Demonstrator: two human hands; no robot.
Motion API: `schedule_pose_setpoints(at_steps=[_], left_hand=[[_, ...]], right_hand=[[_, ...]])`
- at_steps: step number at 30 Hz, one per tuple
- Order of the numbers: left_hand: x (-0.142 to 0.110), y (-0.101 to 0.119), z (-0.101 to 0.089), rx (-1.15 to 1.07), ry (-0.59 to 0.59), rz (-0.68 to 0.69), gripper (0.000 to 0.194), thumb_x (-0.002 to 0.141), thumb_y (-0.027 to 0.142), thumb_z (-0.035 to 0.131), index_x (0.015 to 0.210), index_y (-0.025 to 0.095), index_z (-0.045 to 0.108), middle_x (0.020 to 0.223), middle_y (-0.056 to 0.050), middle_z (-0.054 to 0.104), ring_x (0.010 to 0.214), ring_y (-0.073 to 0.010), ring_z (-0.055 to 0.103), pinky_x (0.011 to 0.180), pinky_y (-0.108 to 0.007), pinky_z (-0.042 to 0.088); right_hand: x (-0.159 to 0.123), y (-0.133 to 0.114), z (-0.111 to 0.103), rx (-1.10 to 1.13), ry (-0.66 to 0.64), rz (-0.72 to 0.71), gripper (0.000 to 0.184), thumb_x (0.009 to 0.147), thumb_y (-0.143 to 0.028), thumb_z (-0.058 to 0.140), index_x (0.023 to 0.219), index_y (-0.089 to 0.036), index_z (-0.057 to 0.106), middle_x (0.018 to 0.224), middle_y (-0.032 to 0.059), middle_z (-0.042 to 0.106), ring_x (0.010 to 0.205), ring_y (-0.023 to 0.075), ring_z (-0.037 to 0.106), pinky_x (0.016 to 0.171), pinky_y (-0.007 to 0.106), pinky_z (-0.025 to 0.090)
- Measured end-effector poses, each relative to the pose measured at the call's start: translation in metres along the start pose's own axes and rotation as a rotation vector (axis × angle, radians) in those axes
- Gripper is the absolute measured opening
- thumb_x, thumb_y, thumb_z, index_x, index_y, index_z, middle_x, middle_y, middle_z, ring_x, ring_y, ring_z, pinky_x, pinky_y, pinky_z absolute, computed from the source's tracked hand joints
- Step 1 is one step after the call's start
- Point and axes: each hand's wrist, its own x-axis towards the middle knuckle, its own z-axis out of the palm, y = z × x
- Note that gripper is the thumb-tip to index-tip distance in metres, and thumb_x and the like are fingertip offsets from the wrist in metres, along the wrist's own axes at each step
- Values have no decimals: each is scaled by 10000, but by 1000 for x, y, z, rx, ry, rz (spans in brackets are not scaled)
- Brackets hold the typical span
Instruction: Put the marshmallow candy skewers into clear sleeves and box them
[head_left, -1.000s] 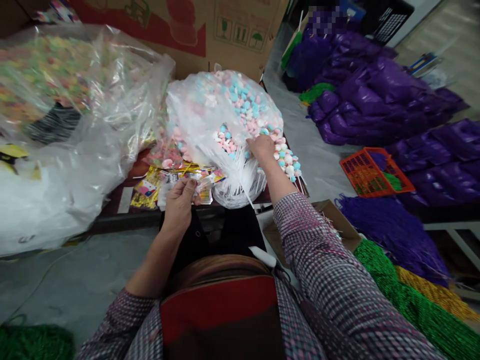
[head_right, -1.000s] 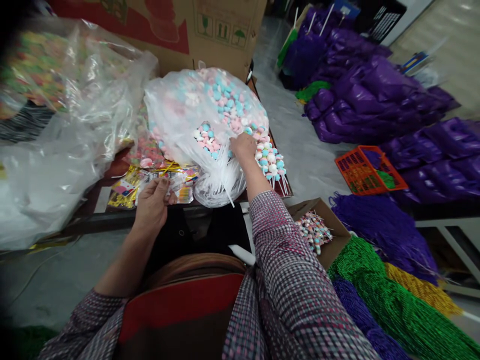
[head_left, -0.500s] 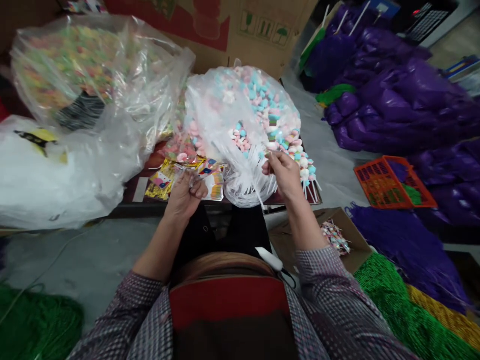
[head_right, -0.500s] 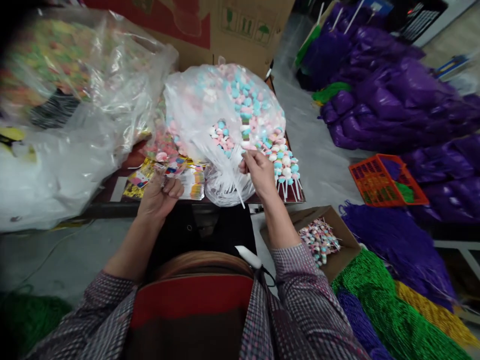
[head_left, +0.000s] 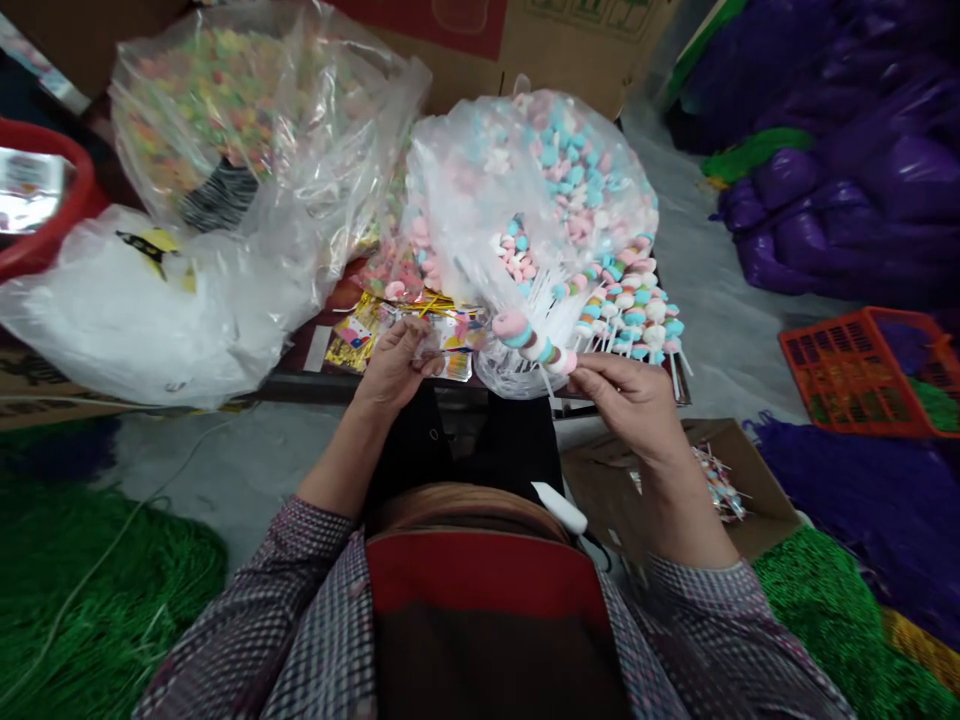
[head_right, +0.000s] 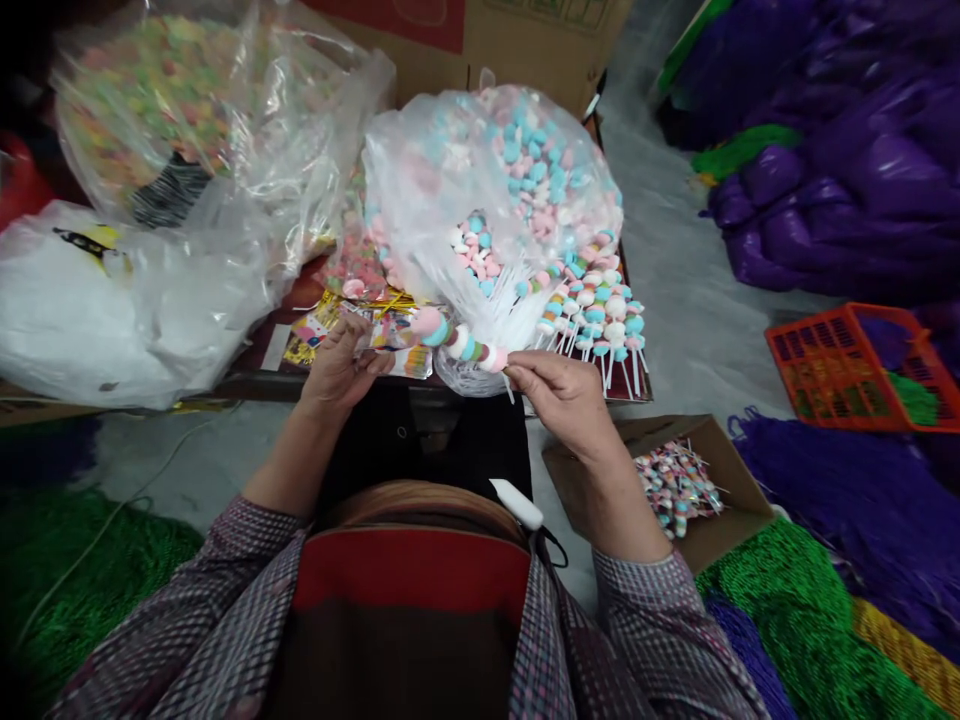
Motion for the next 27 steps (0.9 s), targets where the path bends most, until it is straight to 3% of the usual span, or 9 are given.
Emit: schedule_pose_setpoints(at_steps=[3, 6, 9, 12, 16, 20, 24, 27], left_hand=[[1, 0, -1, 36, 4, 2, 344, 776, 357, 856, 635, 193, 587, 615, 58, 535, 396, -25, 367, 401, -211, 380], [2, 0, -5, 70, -67, 35, 389, 694, 409, 906, 615, 190, 594, 619, 53, 543, 414, -28, 399, 399, -200, 391], [5, 0, -10, 153, -123, 60, 428, 603, 488, 938, 636, 188, 635, 582, 57, 518, 425, -34, 420, 385, -183, 385], [7, 0, -15, 300, -204, 90, 420, 624, 523, 918, 665, 179, 680, 607, 39, 560, 442, -35, 457, 381, -172, 372], [7, 1, -16, 450, -320, 167, 376, 739, 533, 843, 706, 183, 710, 576, 36, 550, 436, -39, 465, 410, -183, 367], [5, -1, -12, 471, -321, 178, 376, 779, 534, 812, 730, 180, 695, 613, 27, 546, 454, -43, 471, 435, -190, 376], [0, 0, -1, 391, -270, 64, 357, 821, 531, 778, 815, 185, 691, 683, 8, 528, 575, -101, 593, 539, -233, 481], [-6, 5, 9, 272, -255, -67, 538, 904, 699, 562, 1039, 200, 712, 743, -24, 531, 725, -193, 688, 626, -306, 541]], right_hand=[[0, 3, -5, -126, -34, -84, 164, 914, -352, 667, 934, -275, 809, 848, 21, 815, 738, 176, 757, 695, 313, 597], [0, 8, -12, -252, -69, -168, 200, 943, -379, 630, 943, -286, 807, 875, 26, 819, 783, 186, 765, 714, 311, 595], [2, 11, -19, -368, -88, -217, 217, 960, -383, 609, 937, -287, 802, 809, 26, 800, 747, 183, 743, 684, 306, 569], [3, 9, -22, -404, -64, -226, 170, 939, -338, 651, 889, -264, 796, 749, 29, 777, 692, 173, 712, 660, 302, 551], [-1, 4, -17, -301, -35, -154, 137, 927, -296, 671, 926, -241, 796, 790, 26, 795, 683, 156, 722, 632, 270, 554], [-10, 7, -2, -152, -143, -72, 190, 932, -365, 663, 897, -234, 797, 805, 19, 801, 694, 147, 735, 629, 251, 555], [-22, 14, 16, -14, -68, 72, 241, 929, -405, 657, 867, -203, 772, 725, 3, 743, 665, 127, 686, 606, 242, 517], [-28, 16, 28, 46, 17, 152, 286, 899, -468, 687, 817, -200, 746, 655, -26, 660, 583, 95, 575, 558, 234, 455]])
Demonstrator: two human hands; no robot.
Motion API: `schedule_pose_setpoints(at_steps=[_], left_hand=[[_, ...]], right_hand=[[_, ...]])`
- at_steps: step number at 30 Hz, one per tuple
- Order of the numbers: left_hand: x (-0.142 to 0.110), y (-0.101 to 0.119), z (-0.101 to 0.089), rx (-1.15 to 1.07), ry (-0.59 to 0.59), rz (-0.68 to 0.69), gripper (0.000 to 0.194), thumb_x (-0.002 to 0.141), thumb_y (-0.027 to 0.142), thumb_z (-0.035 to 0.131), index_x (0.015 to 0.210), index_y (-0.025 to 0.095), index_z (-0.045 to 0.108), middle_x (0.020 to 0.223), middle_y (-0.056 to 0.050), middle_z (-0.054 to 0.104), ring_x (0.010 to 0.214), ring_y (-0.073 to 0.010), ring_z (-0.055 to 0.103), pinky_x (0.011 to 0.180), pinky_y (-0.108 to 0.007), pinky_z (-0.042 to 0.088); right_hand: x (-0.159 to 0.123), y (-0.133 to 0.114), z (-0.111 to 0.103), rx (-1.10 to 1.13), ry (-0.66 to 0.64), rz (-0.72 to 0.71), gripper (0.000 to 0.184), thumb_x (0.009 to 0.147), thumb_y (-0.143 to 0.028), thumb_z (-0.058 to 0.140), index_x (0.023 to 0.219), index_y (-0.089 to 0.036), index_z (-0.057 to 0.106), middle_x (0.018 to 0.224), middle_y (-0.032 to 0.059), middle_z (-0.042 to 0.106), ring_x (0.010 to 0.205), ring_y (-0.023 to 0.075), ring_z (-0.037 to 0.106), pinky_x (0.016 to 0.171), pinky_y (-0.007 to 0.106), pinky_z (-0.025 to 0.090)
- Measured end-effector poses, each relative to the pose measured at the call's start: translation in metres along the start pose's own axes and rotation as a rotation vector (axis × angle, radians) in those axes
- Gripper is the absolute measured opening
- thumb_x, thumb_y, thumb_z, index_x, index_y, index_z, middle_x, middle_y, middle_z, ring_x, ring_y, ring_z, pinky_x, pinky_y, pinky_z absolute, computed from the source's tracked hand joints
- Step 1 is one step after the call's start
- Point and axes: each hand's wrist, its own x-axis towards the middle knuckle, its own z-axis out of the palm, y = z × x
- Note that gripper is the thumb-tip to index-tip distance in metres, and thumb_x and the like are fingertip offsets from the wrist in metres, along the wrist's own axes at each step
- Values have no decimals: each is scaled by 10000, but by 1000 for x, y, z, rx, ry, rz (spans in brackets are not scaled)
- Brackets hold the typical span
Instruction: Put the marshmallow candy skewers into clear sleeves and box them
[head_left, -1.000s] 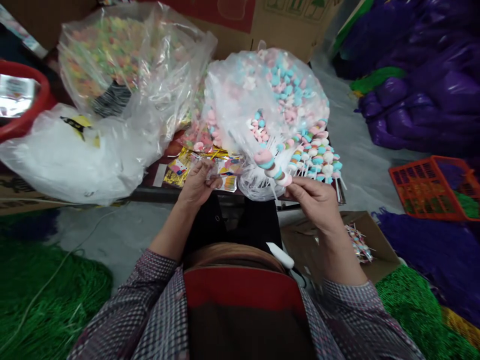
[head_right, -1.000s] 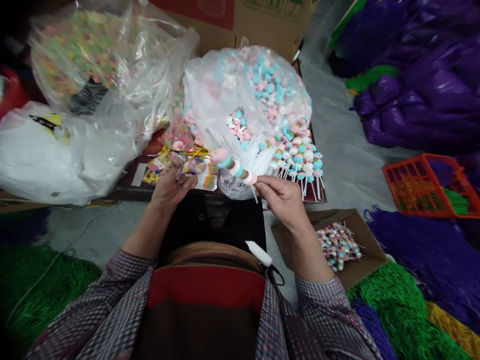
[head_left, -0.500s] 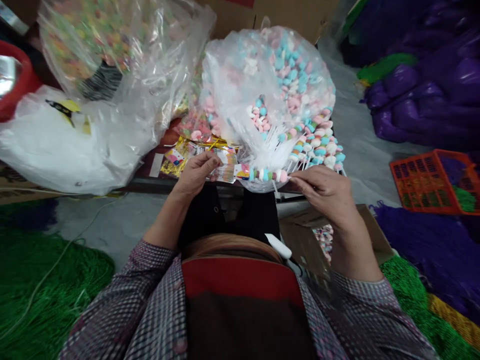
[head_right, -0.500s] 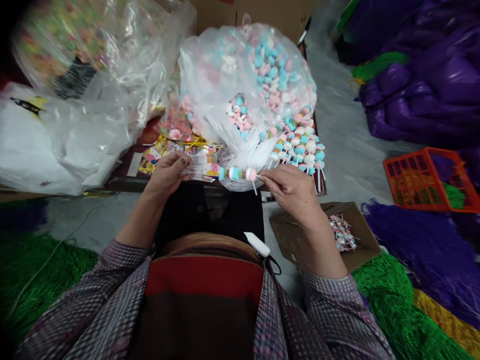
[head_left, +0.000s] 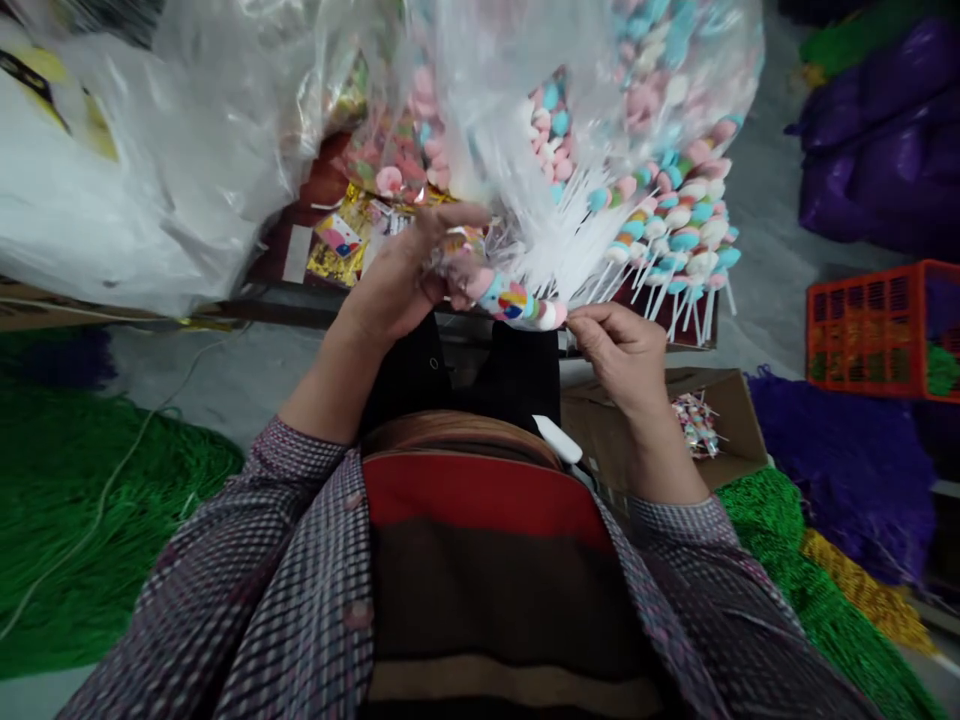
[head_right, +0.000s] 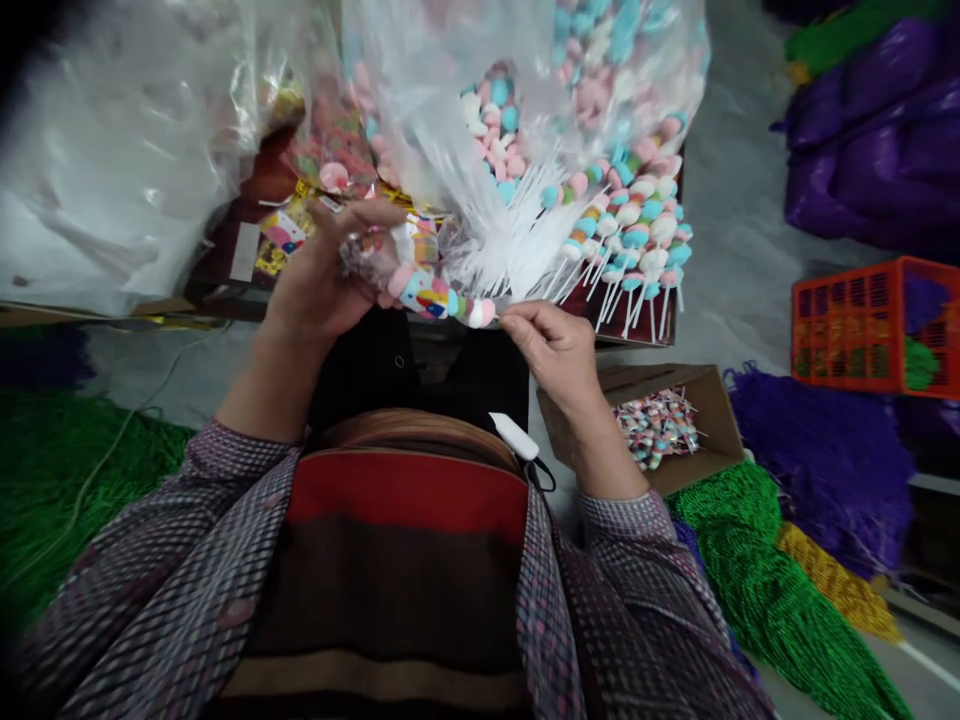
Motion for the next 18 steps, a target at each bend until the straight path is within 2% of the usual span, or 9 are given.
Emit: schedule_pose_setpoints(at_steps=[3, 5, 6, 9, 12, 15, 18], left_hand=[[-3, 5, 7, -132, -163, 7, 869, 794, 921, 394, 1248, 232, 668, 814, -48, 579, 770, -231, 691, 706, -393, 577], [-5, 4, 10, -199, -224, 47, 978, 684, 993, 410, 1284, 258, 645, 868, -58, 622, 790, -235, 681, 746, -421, 584], [-5, 3, 11, -213, -204, 50, 968, 670, 993, 435, 1268, 262, 647, 881, -60, 633, 807, -234, 680, 751, -418, 584], [-2, 1, 13, -167, -58, 23, 750, 746, 864, 585, 1170, 253, 686, 840, -43, 617, 828, -213, 681, 709, -351, 563], [4, 0, 15, -96, -17, 52, 600, 676, 674, 824, 1079, 239, 737, 739, -2, 582, 719, -158, 648, 602, -261, 506], [9, -1, 20, -66, 37, 64, 449, 687, 574, 866, 932, 212, 761, 622, 32, 538, 535, -90, 541, 475, -210, 411], [8, -5, 28, -72, 107, 67, 357, 705, 501, 880, 812, 191, 739, 549, 57, 512, 429, -47, 421, 409, -192, 336]], right_hand=[[-5, 2, 11, 69, 55, 51, 313, 891, -505, 692, 799, -207, 721, 613, -50, 583, 540, 78, 477, 540, 232, 408], [-8, 3, 18, 131, 71, 73, 304, 904, -507, 675, 833, -215, 721, 604, -57, 555, 537, 79, 464, 542, 236, 397], [-10, 4, 21, 161, 76, 81, 294, 914, -502, 663, 854, -220, 723, 602, -59, 547, 535, 81, 463, 542, 238, 392], [-13, 5, 28, 200, 95, 93, 236, 929, -447, 649, 881, -230, 729, 611, -61, 553, 537, 84, 465, 548, 243, 389], [-14, 1, 32, 181, 93, 64, 142, 906, -351, 672, 880, -231, 743, 670, -50, 622, 572, 85, 498, 597, 251, 434], [-13, -3, 35, 160, 88, 44, 123, 895, -319, 673, 900, -234, 762, 733, -36, 692, 594, 90, 540, 623, 258, 468], [-13, -4, 40, 111, 150, 39, 175, 914, -368, 659, 925, -239, 776, 765, -16, 739, 636, 113, 607, 645, 275, 501]])
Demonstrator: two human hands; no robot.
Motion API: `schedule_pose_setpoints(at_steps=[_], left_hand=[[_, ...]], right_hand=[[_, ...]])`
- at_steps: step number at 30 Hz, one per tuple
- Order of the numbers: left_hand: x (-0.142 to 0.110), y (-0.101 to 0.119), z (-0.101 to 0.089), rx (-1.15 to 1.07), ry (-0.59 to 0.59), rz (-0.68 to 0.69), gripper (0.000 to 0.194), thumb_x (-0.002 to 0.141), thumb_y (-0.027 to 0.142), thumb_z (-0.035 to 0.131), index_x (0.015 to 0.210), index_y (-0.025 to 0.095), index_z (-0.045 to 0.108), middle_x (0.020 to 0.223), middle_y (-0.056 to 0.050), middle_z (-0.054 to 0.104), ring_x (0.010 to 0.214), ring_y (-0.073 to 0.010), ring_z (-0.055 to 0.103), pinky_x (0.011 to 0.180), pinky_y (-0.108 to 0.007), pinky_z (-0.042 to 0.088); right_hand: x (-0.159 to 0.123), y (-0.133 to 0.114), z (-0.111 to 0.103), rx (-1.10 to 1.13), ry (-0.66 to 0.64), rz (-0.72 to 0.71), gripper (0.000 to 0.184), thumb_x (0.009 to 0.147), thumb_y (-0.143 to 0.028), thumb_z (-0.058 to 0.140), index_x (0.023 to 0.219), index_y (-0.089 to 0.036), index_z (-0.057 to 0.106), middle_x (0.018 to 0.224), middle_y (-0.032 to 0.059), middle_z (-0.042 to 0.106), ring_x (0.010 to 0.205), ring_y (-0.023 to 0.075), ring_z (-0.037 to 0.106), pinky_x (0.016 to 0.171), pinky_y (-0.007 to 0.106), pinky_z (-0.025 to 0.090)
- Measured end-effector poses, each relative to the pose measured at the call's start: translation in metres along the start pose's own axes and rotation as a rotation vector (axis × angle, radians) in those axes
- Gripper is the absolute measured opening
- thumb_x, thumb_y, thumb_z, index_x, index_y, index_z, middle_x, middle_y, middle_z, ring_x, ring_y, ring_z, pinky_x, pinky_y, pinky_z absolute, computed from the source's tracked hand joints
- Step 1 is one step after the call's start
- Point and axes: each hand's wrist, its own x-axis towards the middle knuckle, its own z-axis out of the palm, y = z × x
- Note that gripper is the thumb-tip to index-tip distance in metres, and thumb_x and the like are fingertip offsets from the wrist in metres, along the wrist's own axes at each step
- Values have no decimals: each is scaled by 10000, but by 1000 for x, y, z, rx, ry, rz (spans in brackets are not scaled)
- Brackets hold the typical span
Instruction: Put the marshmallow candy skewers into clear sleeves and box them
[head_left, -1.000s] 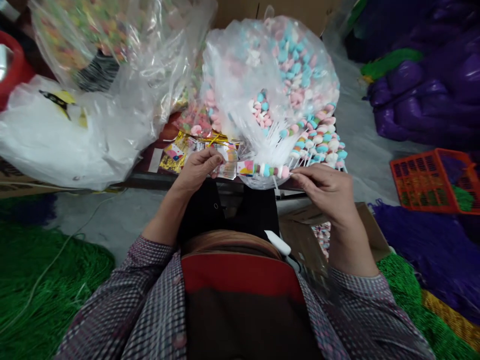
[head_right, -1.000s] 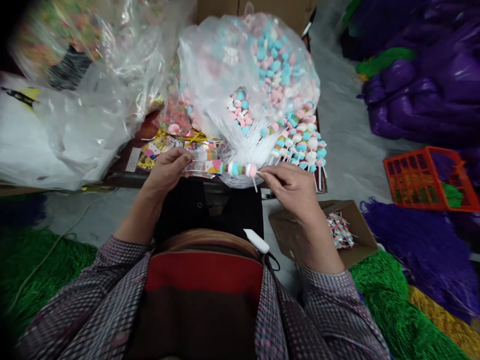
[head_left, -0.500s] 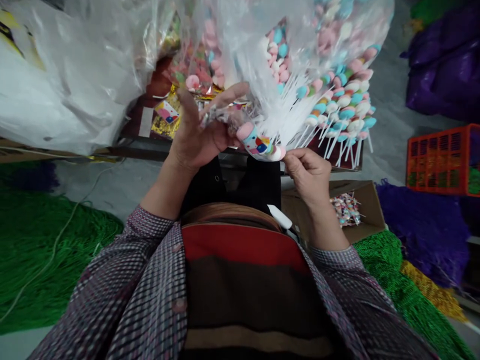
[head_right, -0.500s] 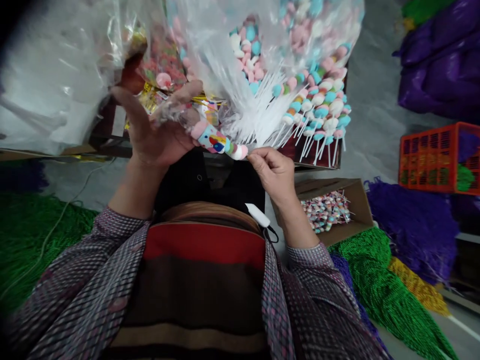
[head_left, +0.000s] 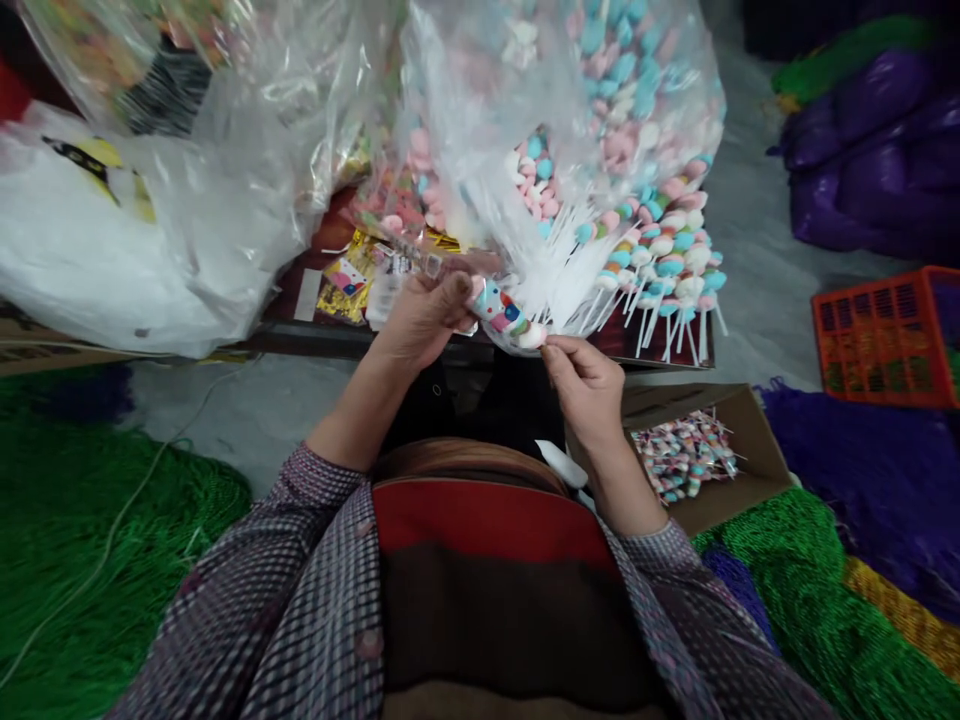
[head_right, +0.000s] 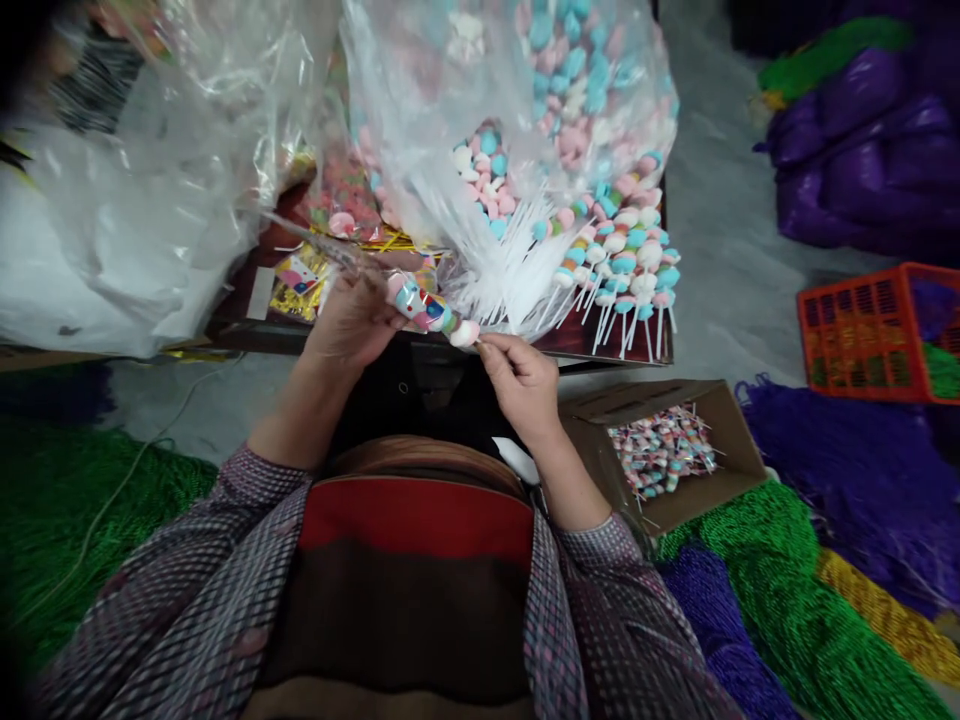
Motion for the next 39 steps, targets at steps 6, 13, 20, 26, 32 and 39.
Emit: schedule_pose_setpoints(at_steps=[6, 13, 20, 26, 32, 39], left_hand=[[-7, -18, 5, 10, -33, 44, 501, 521, 558, 946, 610, 172, 640, 501, 60, 529, 422, -35, 431, 394, -184, 342], [-11, -26, -3, 135, -144, 89, 393, 608, 517, 924, 798, 226, 741, 793, 6, 723, 705, -108, 650, 620, -227, 534], [-6, -3, 16, -47, -102, 77, 598, 822, 808, 557, 1081, 279, 661, 1062, -59, 725, 1185, -272, 683, 912, -418, 583], [-9, -20, 28, 99, 42, 84, 428, 940, 643, 536, 793, 244, 576, 696, -11, 578, 864, -194, 704, 713, -327, 577], [-7, -15, 24, 25, 11, 51, 425, 907, 639, 600, 773, 238, 556, 639, 19, 519, 755, -161, 675, 642, -284, 552], [-12, -31, 21, 27, -91, 50, 355, 823, 532, 756, 737, 232, 586, 676, 10, 591, 705, -150, 650, 657, -299, 552]], right_hand=[[-3, 2, 8, 182, -65, 143, 314, 898, -525, 666, 887, -228, 768, 607, -38, 626, 497, 86, 491, 508, 239, 426], [-3, -5, 13, 681, -242, 512, 400, 802, -603, 755, 786, -211, 680, 418, -136, 285, 378, 47, 213, 395, 206, 291], [-2, 2, 20, 554, -212, 414, 419, 796, -622, 747, 823, -205, 724, 492, -91, 460, 416, 50, 310, 424, 217, 320], [-4, -4, 37, 514, -191, 428, 447, 850, -648, 671, 802, -204, 662, 437, -115, 394, 378, 49, 308, 400, 200, 299], [-2, -14, 38, 655, -368, 473, 437, 866, -633, 650, 986, -213, 657, 457, -118, 485, 355, 64, 350, 407, 214, 338], [-4, -16, 39, 252, -152, 211, 391, 921, -590, 609, 882, -216, 718, 500, -75, 499, 466, 80, 438, 500, 234, 372]])
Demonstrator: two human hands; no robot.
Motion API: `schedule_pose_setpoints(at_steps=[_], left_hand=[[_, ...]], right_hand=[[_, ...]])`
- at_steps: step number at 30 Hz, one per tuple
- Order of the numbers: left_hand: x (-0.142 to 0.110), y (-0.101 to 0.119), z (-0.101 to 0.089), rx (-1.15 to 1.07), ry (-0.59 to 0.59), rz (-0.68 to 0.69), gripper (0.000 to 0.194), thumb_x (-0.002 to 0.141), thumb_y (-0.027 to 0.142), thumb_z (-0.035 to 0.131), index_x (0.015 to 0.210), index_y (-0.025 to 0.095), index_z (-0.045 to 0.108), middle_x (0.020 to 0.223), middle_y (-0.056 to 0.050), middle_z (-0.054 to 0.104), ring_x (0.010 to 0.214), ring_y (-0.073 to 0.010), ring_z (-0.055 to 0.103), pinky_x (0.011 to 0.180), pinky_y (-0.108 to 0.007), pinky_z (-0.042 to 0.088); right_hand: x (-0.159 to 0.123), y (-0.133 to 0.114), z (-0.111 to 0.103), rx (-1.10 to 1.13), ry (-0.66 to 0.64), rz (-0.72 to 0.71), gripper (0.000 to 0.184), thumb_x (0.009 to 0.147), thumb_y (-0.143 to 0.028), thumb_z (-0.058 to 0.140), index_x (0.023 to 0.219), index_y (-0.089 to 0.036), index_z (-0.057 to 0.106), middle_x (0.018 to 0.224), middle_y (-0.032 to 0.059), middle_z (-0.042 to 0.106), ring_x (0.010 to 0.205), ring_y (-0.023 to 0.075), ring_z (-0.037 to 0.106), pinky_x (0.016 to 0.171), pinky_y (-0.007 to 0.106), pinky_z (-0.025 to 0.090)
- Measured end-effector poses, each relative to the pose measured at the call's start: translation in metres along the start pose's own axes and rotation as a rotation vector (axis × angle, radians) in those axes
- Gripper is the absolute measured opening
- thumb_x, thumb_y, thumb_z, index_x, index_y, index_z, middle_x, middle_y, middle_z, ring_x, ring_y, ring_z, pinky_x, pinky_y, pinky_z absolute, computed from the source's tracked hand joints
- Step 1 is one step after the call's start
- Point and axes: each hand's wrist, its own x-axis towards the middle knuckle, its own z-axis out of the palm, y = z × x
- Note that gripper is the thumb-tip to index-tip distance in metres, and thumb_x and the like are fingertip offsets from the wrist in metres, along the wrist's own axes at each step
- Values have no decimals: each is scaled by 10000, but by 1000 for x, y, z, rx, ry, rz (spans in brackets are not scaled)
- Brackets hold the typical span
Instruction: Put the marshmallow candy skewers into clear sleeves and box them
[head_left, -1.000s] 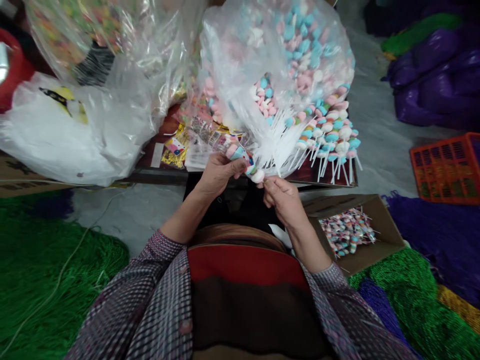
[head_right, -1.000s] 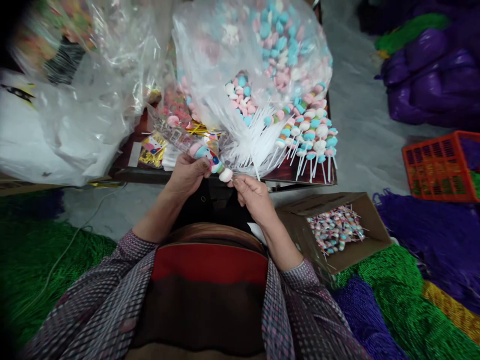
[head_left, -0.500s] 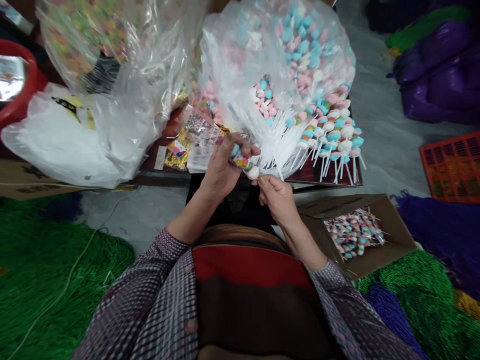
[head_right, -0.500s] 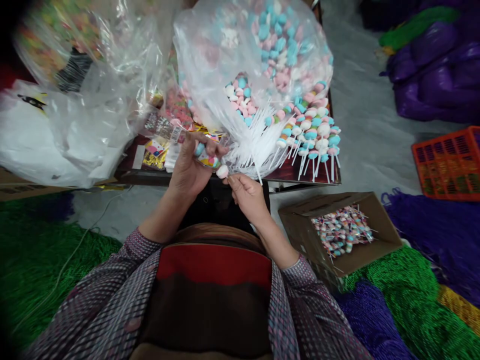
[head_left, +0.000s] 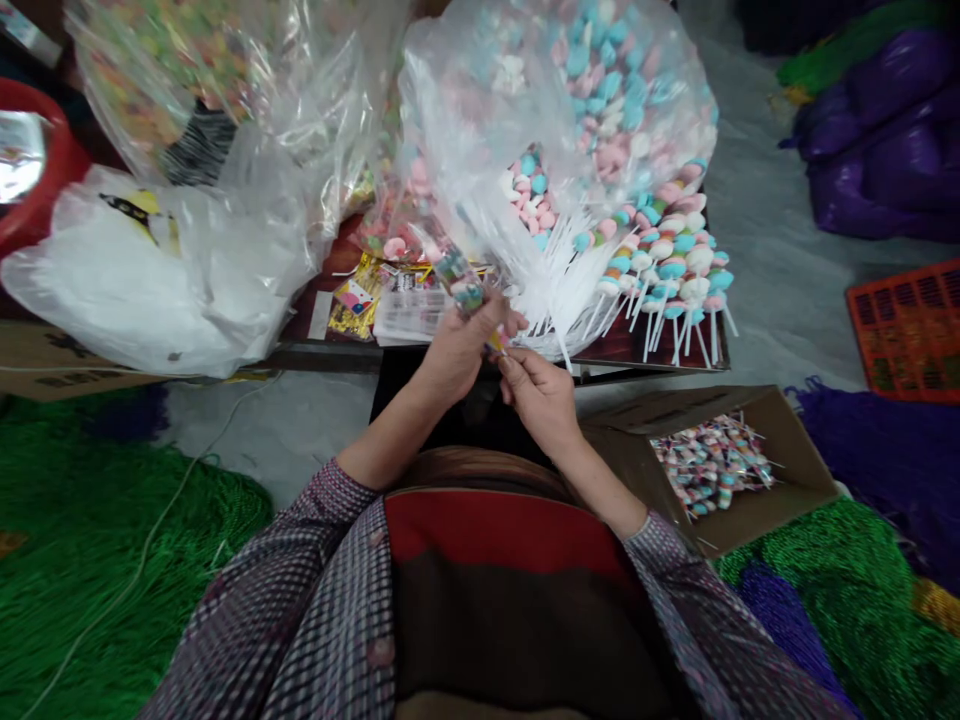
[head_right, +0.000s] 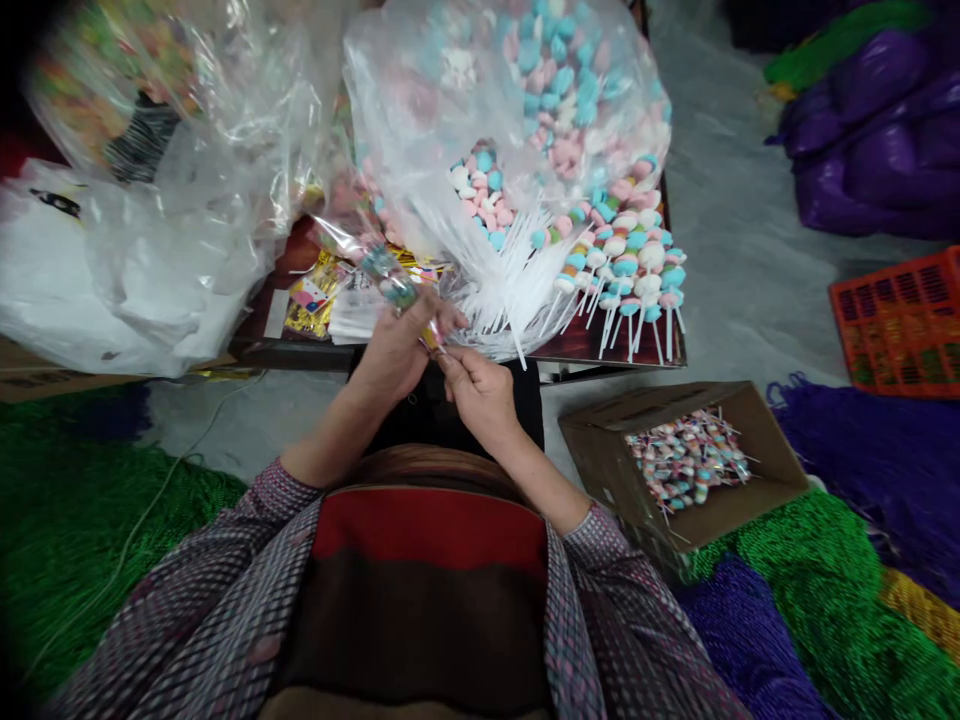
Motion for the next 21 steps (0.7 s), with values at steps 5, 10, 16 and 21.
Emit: schedule_pose_setpoints(at_steps=[5, 10, 16, 21], left_hand=[[-12, 3, -11, 4, -99, -72, 620, 627, 704, 833, 1032, 261, 677, 953, -53, 712, 919, -218, 701, 687, -311, 564], [-1, 23, -9, -109, -10, 62, 468, 744, 599, 812, 1037, 268, 657, 741, 11, 644, 941, -208, 724, 795, -330, 577], [0, 11, 4, 2, 41, 7, 384, 802, 599, 757, 971, 273, 644, 604, 38, 517, 686, -150, 651, 545, -259, 477], [-7, 8, -6, 139, -68, -65, 484, 792, 705, 693, 993, 265, 672, 753, -1, 634, 635, -129, 559, 534, -270, 445]], right_hand=[[-1, -1, 3, 116, -115, 83, 456, 912, -667, 572, 946, -233, 708, 450, -105, 462, 367, 65, 378, 421, 224, 326], [2, 2, 6, 125, -208, 122, 482, 904, -692, 564, 852, -227, 682, 421, -100, 440, 360, 68, 376, 402, 222, 289], [9, -4, 5, 186, -199, 89, 463, 883, -681, 604, 828, -221, 608, 505, -98, 504, 412, 57, 426, 446, 212, 335], [9, -4, -4, 158, -148, 25, 366, 963, -578, 556, 968, -222, 636, 630, -74, 612, 485, 61, 526, 535, 217, 430]])
